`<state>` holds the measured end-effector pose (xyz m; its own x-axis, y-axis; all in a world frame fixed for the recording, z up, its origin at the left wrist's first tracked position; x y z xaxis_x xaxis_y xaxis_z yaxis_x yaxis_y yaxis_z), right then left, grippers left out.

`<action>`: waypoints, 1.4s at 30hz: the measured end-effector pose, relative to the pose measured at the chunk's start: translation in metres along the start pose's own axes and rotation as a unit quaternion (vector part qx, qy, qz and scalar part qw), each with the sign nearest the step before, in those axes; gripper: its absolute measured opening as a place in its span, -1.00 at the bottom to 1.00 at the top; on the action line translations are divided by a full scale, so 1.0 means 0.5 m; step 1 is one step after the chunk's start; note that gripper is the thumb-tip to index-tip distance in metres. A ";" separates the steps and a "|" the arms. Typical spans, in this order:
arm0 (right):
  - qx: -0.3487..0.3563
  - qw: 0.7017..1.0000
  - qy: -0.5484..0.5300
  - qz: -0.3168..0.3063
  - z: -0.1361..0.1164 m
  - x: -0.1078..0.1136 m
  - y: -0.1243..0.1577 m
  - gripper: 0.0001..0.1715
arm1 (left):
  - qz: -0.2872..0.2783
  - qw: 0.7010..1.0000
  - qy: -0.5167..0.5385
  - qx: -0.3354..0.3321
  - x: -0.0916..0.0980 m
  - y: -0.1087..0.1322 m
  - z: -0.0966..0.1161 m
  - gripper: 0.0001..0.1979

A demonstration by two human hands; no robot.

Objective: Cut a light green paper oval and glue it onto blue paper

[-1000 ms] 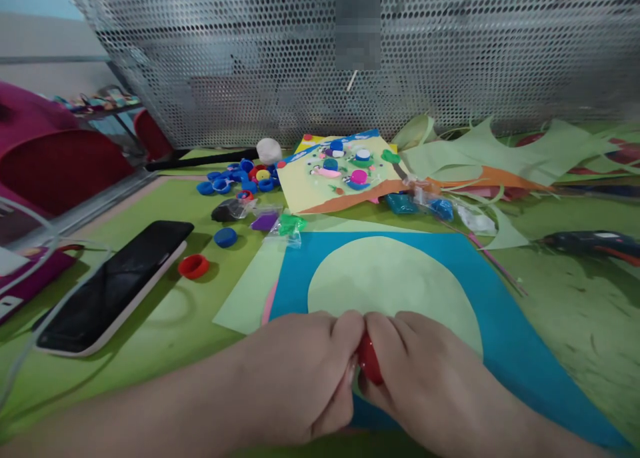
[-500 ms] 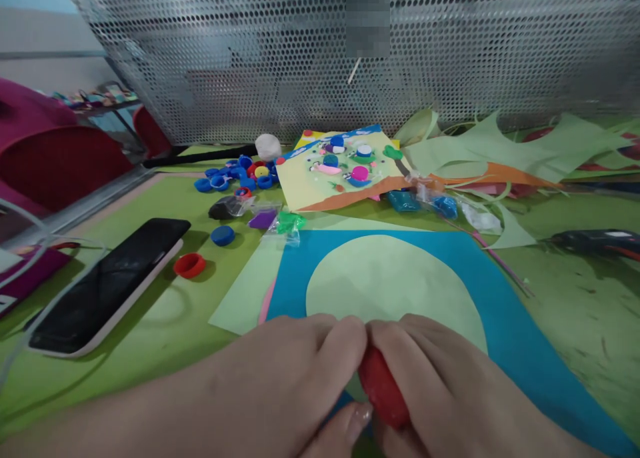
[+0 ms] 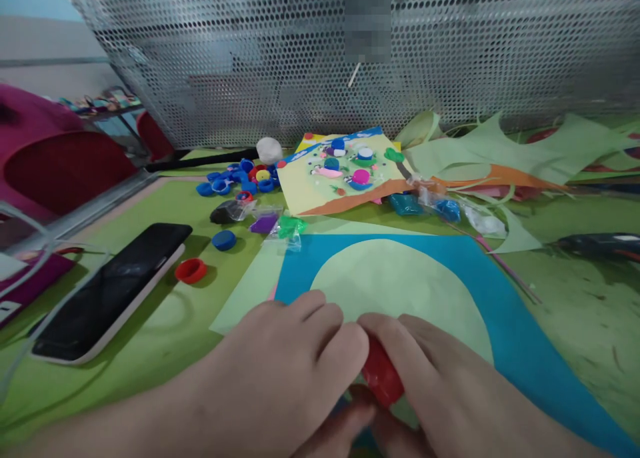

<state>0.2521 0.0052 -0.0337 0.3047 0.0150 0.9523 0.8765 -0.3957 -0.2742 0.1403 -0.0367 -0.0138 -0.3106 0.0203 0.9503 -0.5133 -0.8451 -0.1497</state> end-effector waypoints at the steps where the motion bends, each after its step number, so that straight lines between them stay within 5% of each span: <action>1: -0.022 0.999 -0.035 -0.030 0.004 -0.005 0.000 -0.71 | 0.016 1.000 -0.021 -0.009 0.001 0.001 -0.001 -0.66; 4: -0.091 0.973 -0.180 -0.111 0.012 -0.019 0.000 -0.67 | 0.041 0.996 -0.071 -0.020 -0.001 0.007 -0.004 -0.76; 7: -0.132 0.947 -0.266 -0.123 0.017 -0.023 -0.002 -0.61 | 0.046 0.996 -0.078 -0.014 -0.004 0.012 -0.007 -0.83; 13: -0.065 0.986 -0.124 -0.086 0.022 -0.021 -0.012 -0.49 | 0.076 0.996 -0.034 -0.009 0.007 0.015 -0.012 -0.77; 21: -0.108 0.964 -0.178 -0.165 0.027 -0.025 -0.017 -0.82 | 0.078 0.997 -0.004 -0.022 0.005 0.018 -0.025 -0.76; 24: -0.124 0.939 -0.288 -0.143 0.025 -0.017 -0.019 -0.95 | 0.105 0.991 0.086 -0.001 0.024 0.014 -0.030 -0.74; 28: -0.103 0.915 -0.383 -0.079 0.014 -0.010 -0.023 -0.78 | 0.115 0.951 0.266 0.112 0.037 0.013 -0.043 -0.70; 33: -0.122 0.942 -0.312 -0.016 0.017 0.000 -0.020 -0.72 | 0.093 0.944 0.295 0.116 0.020 0.024 -0.034 -0.73; 37: -0.045 0.973 -0.227 0.013 0.019 0.016 -0.021 -0.73 | 0.162 0.975 0.136 0.065 0.027 0.031 -0.021 -0.79; 42: -0.043 0.997 -0.056 0.030 0.022 0.014 -0.027 -0.85 | 0.162 0.986 0.026 0.016 0.028 0.025 -0.008 -0.84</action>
Point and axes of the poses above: each hand's wrist, its own y-axis away from the middle knuckle, its own x-axis out of the back of the hand, z = x × y, the point moved 4 cm from there along -y, towards the middle knuckle, and after that the axes turned 15 degrees about y, right-handed, at the moved point
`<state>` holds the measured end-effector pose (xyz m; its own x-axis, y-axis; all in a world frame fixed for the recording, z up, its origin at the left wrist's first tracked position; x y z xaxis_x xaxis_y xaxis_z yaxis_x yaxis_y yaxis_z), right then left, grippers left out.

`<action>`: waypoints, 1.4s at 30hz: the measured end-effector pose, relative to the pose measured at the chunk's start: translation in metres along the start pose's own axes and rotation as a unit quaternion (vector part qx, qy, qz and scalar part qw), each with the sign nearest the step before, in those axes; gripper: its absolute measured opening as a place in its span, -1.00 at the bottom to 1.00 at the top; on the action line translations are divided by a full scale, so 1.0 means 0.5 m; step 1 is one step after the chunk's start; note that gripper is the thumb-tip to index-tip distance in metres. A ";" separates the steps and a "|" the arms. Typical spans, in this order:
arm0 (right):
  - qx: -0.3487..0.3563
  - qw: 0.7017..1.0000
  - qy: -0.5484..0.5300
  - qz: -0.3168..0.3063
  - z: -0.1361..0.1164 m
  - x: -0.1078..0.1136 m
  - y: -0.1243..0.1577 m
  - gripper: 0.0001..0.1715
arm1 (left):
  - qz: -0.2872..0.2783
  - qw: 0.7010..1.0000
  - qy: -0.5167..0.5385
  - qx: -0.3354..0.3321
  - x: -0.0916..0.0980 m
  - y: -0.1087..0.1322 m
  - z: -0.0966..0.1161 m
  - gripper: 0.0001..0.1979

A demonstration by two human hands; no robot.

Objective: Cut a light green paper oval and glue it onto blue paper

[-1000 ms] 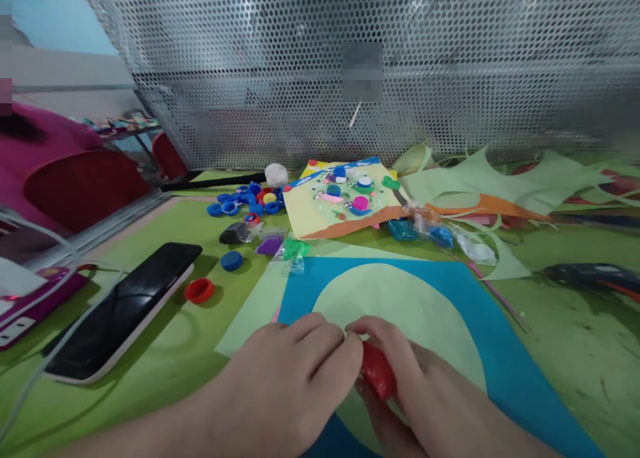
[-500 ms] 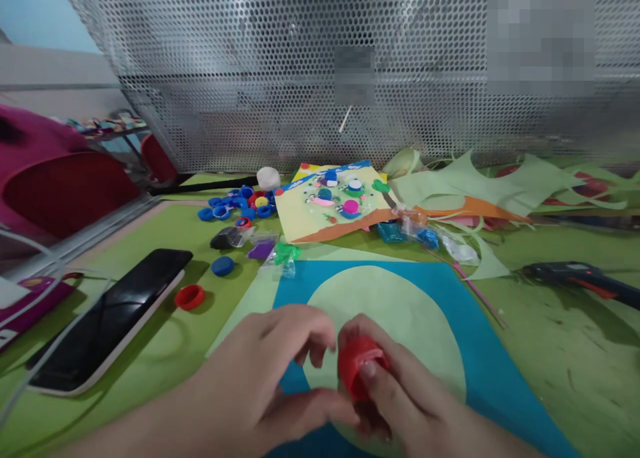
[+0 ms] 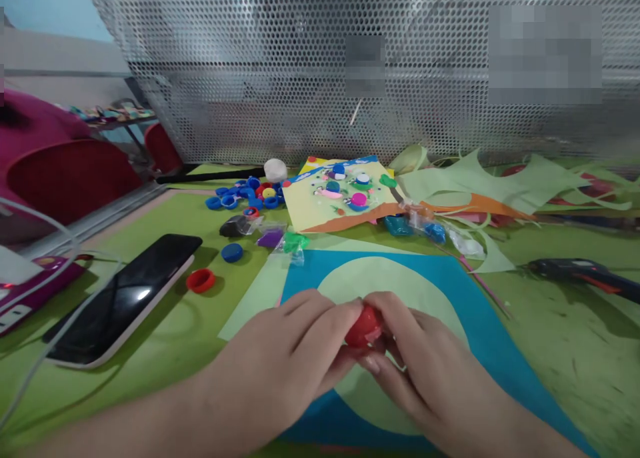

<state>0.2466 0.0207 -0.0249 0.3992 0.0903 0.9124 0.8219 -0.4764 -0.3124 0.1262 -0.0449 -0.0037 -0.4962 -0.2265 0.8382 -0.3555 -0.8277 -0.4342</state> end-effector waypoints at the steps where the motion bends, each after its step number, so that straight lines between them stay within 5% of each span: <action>1: -0.003 1.000 -0.006 -0.004 -0.001 -0.002 0.000 -0.87 | -0.001 1.000 -0.008 -0.006 -0.001 0.000 0.001 -0.82; 8: -0.045 0.993 -0.048 -0.097 -0.001 -0.012 0.008 -0.84 | 0.025 0.984 -0.133 -0.117 -0.008 0.005 0.010 -0.72; 16: -0.043 0.987 -0.052 -0.149 -0.004 -0.026 0.009 -0.75 | 0.021 0.968 -0.193 -0.161 -0.008 0.020 0.024 -0.76; 28: 0.093 0.985 0.110 -0.091 -0.023 -0.011 0.008 -0.82 | -0.003 0.968 -0.201 -0.153 -0.023 0.025 0.035 -0.76; 42: 0.019 0.980 0.109 -0.164 -0.025 -0.016 -0.001 -0.89 | -0.001 0.981 -0.155 -0.119 -0.024 0.022 0.027 -0.74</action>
Point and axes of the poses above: each hand's wrist, its own y-axis away from the middle knuckle, its own x-axis out of the back of the hand, z = x × y, the point moved 4 cm from there along -y, towards the middle knuckle, and after that the axes turned 15 degrees about y, right-handed, at the moved point
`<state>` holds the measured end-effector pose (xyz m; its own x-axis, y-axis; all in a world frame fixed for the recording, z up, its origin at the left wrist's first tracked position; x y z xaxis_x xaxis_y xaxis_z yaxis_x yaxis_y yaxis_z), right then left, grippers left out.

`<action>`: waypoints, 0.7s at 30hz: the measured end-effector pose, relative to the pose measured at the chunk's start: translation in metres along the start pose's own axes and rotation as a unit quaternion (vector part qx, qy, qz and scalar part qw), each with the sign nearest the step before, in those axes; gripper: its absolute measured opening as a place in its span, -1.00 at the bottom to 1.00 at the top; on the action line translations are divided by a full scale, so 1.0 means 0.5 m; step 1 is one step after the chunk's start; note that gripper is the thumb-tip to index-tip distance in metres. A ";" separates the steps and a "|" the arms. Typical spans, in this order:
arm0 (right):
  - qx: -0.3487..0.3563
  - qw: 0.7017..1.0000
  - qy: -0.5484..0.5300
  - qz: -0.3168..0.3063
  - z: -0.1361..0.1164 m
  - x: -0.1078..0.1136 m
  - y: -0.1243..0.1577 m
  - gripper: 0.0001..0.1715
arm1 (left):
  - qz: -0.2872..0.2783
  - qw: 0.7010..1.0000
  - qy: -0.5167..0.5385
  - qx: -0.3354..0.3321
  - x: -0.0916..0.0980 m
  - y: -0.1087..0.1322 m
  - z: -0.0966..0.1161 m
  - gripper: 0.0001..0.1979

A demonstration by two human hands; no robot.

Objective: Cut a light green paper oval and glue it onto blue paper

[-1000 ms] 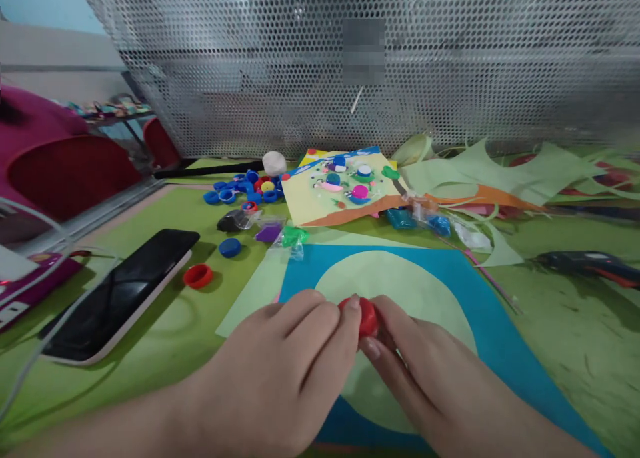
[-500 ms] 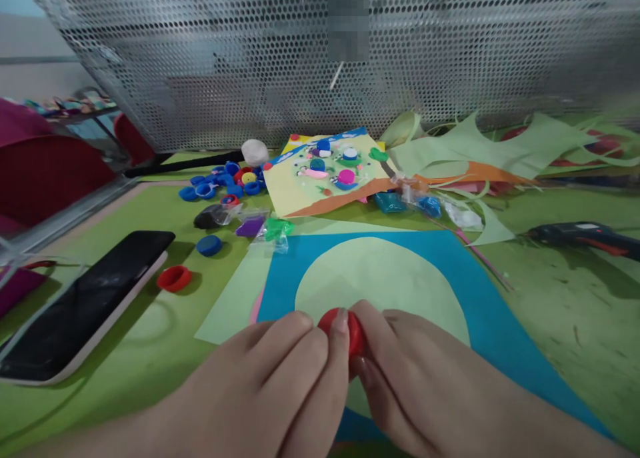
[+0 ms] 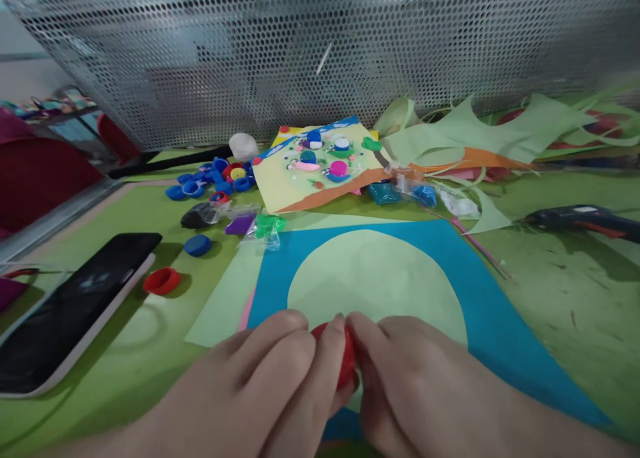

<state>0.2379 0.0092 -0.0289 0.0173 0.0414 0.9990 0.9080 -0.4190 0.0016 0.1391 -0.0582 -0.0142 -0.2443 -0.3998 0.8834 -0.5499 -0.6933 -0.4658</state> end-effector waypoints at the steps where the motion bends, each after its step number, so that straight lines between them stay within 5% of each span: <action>1: -0.005 1.000 0.001 0.007 0.001 0.002 0.002 -0.90 | -0.003 1.000 0.003 0.004 0.002 0.003 -0.003 -0.72; 9: 0.029 0.990 -0.012 0.136 0.002 0.021 0.020 -0.88 | 0.021 0.999 0.027 0.030 0.009 0.015 -0.010 -0.72; 12: 0.036 0.983 0.032 0.179 0.000 0.018 0.017 -0.73 | 0.024 0.998 0.033 0.041 0.001 0.011 -0.012 -0.77; 15: 0.025 0.980 0.064 0.188 0.002 0.015 0.014 -0.68 | 0.016 0.997 0.046 0.061 -0.007 0.012 -0.014 -0.77; 21: 0.065 0.984 0.079 0.147 -0.004 0.016 0.017 -0.88 | 0.012 0.996 0.068 0.064 -0.001 -0.002 -0.009 -0.79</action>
<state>0.2448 0.0043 -0.0206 0.2316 -0.2098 0.9499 0.9197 -0.2711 -0.2841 0.1364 -0.0544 -0.0140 -0.3672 -0.3389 0.8662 -0.4375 -0.7589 -0.4823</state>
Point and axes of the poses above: each hand's wrist, its own y-axis away from the middle knuckle, its own x-axis out of the back of the hand, z = x × y, the point moved 4 cm from there along -y, towards the middle knuckle, and after that the axes turned 15 degrees about y, right-handed, at the moved point
